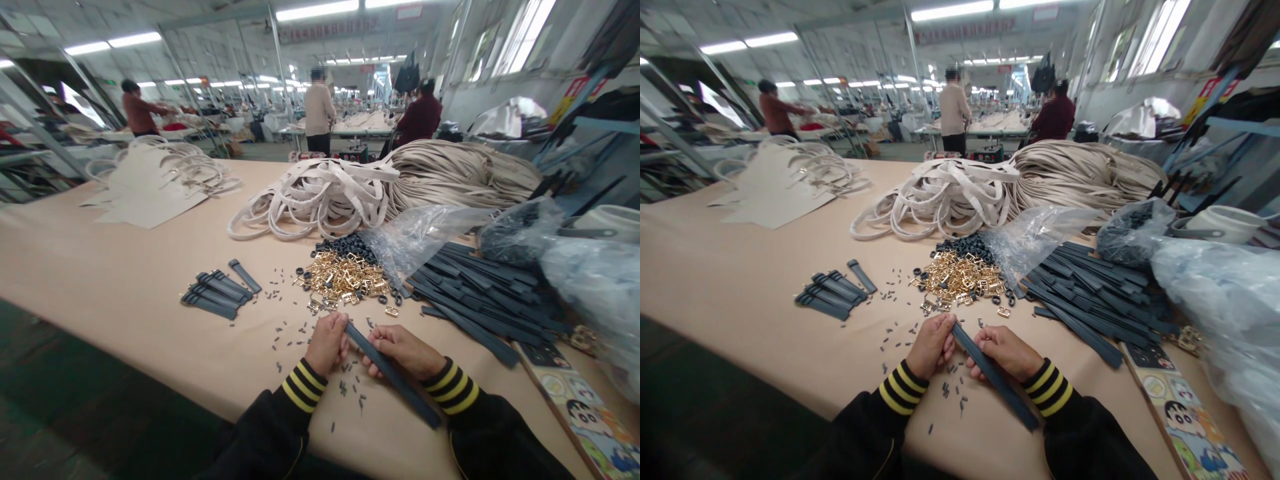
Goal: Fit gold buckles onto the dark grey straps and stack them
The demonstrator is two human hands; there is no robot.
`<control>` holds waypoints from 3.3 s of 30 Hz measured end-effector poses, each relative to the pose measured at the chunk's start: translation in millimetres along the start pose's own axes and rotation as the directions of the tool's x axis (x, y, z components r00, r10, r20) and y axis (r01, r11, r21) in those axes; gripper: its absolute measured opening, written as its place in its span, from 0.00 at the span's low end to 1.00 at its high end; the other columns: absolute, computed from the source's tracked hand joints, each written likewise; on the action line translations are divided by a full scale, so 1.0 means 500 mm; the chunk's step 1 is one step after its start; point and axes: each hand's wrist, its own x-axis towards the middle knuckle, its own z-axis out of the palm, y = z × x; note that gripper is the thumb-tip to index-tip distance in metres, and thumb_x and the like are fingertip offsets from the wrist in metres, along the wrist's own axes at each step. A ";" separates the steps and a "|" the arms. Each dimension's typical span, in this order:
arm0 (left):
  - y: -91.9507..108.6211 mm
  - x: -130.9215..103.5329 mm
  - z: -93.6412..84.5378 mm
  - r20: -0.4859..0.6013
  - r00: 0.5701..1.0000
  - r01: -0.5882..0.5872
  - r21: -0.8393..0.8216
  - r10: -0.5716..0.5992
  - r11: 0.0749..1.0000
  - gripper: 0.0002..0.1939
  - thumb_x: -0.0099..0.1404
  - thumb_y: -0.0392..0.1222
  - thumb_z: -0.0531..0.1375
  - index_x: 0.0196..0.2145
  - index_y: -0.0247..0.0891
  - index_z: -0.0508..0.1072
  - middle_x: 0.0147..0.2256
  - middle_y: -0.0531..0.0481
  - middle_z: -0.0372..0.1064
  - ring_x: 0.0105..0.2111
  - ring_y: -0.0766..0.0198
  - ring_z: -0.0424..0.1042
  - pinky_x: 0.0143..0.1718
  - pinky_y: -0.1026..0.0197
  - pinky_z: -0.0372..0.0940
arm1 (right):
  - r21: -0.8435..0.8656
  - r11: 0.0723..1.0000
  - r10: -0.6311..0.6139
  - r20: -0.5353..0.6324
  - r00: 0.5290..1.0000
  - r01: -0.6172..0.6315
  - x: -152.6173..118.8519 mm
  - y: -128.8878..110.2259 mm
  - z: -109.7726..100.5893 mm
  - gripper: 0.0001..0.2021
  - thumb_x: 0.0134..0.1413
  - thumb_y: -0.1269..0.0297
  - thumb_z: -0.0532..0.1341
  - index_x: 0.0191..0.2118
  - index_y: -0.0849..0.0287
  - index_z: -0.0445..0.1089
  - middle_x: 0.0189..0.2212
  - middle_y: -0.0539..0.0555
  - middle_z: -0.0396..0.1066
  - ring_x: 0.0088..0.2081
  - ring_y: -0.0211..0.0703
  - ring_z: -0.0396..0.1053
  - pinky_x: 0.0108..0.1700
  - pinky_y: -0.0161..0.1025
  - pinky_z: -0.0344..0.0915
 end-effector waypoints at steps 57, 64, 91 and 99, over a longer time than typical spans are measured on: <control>0.011 -0.006 -0.021 0.123 0.992 0.011 -0.101 0.002 0.995 0.15 0.57 0.51 0.53 0.33 0.34 0.64 0.15 0.57 0.63 0.10 0.75 0.57 0.09 0.74 0.49 | -0.313 0.942 -0.109 0.048 0.993 0.119 -0.002 -0.008 0.009 0.16 0.52 0.52 0.54 0.27 0.63 0.63 0.15 0.46 0.62 0.15 0.30 0.58 0.19 0.28 0.56; 0.015 -0.010 -0.020 0.084 0.996 -0.002 -0.048 0.006 0.999 0.12 0.56 0.47 0.54 0.28 0.34 0.63 0.18 0.55 0.62 0.12 0.75 0.57 0.10 0.74 0.49 | -0.477 0.855 -0.216 0.030 0.976 0.204 -0.009 -0.017 0.001 0.14 0.55 0.56 0.51 0.30 0.62 0.65 0.19 0.47 0.61 0.20 0.33 0.59 0.23 0.29 0.55; 0.007 -0.008 -0.025 0.013 0.999 -0.045 0.041 0.045 0.998 0.12 0.61 0.44 0.45 0.39 0.35 0.57 0.14 0.57 0.61 0.10 0.73 0.57 0.11 0.73 0.52 | -0.378 0.921 -0.104 -0.021 0.994 0.088 -0.003 -0.009 -0.003 0.11 0.51 0.60 0.55 0.29 0.64 0.64 0.22 0.49 0.65 0.21 0.32 0.62 0.24 0.29 0.59; -0.001 -0.004 -0.030 0.040 0.980 -0.198 0.174 0.194 0.965 0.11 0.59 0.37 0.48 0.40 0.34 0.63 0.28 0.52 0.63 0.18 0.74 0.63 0.19 0.69 0.62 | -0.467 0.878 -0.143 -0.038 0.989 0.109 -0.001 -0.006 -0.009 0.10 0.52 0.61 0.53 0.29 0.63 0.64 0.19 0.48 0.63 0.19 0.31 0.60 0.23 0.29 0.57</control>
